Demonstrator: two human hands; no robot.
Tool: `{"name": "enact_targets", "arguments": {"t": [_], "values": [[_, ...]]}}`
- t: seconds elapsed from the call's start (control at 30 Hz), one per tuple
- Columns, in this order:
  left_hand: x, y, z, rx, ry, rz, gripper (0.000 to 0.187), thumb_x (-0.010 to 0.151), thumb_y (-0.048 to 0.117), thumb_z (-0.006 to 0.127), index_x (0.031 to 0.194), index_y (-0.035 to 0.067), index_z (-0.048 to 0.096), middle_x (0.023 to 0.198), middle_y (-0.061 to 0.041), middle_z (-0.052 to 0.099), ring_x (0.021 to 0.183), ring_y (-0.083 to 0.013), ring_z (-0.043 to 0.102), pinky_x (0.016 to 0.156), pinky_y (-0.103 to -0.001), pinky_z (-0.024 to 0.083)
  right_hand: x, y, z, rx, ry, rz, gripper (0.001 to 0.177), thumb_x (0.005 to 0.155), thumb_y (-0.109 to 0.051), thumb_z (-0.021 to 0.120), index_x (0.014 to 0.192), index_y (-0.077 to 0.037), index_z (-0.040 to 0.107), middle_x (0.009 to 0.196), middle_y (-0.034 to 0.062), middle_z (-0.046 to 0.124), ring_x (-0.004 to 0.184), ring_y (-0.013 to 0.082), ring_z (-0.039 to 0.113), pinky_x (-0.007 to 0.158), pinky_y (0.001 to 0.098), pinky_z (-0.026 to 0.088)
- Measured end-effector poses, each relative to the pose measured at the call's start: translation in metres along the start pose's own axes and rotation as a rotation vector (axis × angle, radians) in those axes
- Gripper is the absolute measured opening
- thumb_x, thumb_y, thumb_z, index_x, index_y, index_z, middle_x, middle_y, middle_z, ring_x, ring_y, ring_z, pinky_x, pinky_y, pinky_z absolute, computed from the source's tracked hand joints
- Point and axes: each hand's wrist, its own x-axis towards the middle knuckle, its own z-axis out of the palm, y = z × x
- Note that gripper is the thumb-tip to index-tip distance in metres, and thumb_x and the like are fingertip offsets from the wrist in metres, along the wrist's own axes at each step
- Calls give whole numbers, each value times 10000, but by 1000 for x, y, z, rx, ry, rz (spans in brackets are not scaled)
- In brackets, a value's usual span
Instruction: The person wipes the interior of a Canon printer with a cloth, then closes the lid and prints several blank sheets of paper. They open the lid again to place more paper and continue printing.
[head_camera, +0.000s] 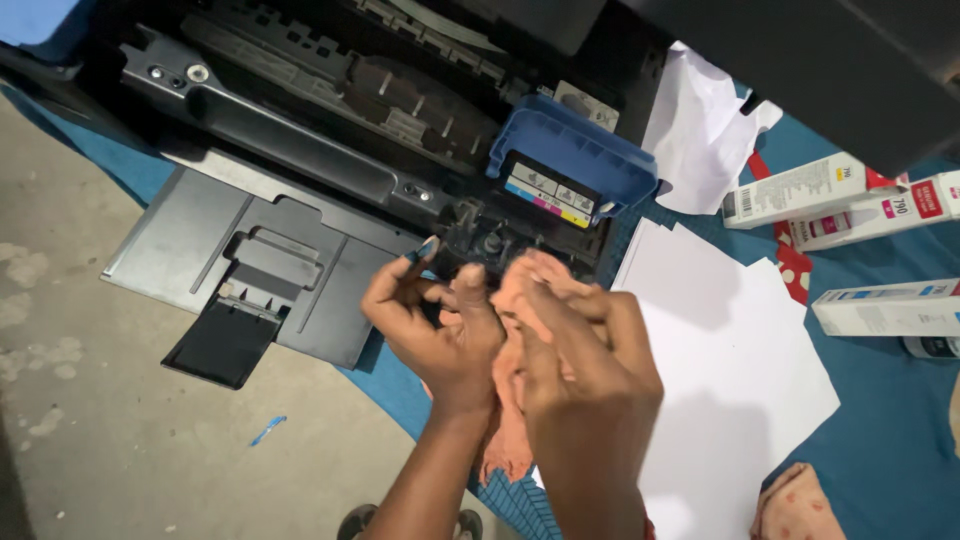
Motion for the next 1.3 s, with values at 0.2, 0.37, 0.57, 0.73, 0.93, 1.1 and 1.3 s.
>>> {"name": "enact_targets", "arguments": {"t": [0.2, 0.37, 0.57, 0.73, 0.93, 1.1, 1.3], "values": [[1, 9, 2, -1, -14, 68, 576, 985, 288, 769, 1317, -1, 398, 1279, -131, 487, 866, -99, 500, 728, -205, 484, 2, 7, -8, -64, 44, 93, 321, 786, 8, 798, 1101, -57, 795, 898, 86, 636, 728, 188, 655, 609, 310, 526], [1, 9, 2, -12, 1, 51, 566, 963, 247, 794, 1321, 18, 420, 1274, -106, 472, 905, -106, 466, 739, -231, 461, 11, -3, 6, 115, 184, -67, 275, 910, 27, 740, 1181, -23, 726, 1019, 83, 619, 908, 178, 683, 768, 302, 571], [-1, 5, 4, -12, 28, 28, 561, 933, 180, 814, 1313, 39, 426, 1234, -70, 509, 850, -87, 497, 714, -229, 441, 35, -17, 23, 106, 79, -22, 235, 907, -63, 749, 1142, -69, 744, 1004, 101, 602, 849, 224, 678, 714, 337, 566], [-1, 2, 3, -30, 26, 5, 574, 946, 189, 813, 1331, 40, 415, 1213, -61, 547, 846, -84, 482, 742, -231, 444, 39, -18, 13, 42, 30, 9, 184, 884, -109, 749, 1057, -74, 701, 1048, 118, 620, 923, 282, 687, 753, 385, 555], [1, 4, 1, -7, -26, 34, 562, 972, 193, 772, 1336, 9, 386, 1240, -93, 477, 873, -97, 482, 782, -233, 477, 26, -8, 6, 117, 66, 129, 123, 891, -52, 706, 985, -20, 634, 1023, 112, 660, 903, 246, 722, 748, 358, 569], [3, 5, 3, 7, -10, 55, 561, 960, 202, 766, 1315, -1, 381, 1202, -97, 482, 834, -94, 494, 758, -229, 476, 0, 1, 11, 101, 142, 185, 157, 875, -23, 697, 1004, 7, 612, 1042, 143, 665, 924, 259, 714, 773, 354, 553], [1, 11, 5, 21, -20, 79, 530, 994, 214, 744, 1322, -1, 387, 1207, -110, 500, 872, -103, 487, 788, -235, 469, -23, 24, 12, 133, 134, 335, 179, 839, -43, 706, 997, -2, 632, 1025, 133, 665, 886, 259, 727, 740, 349, 558]]}}
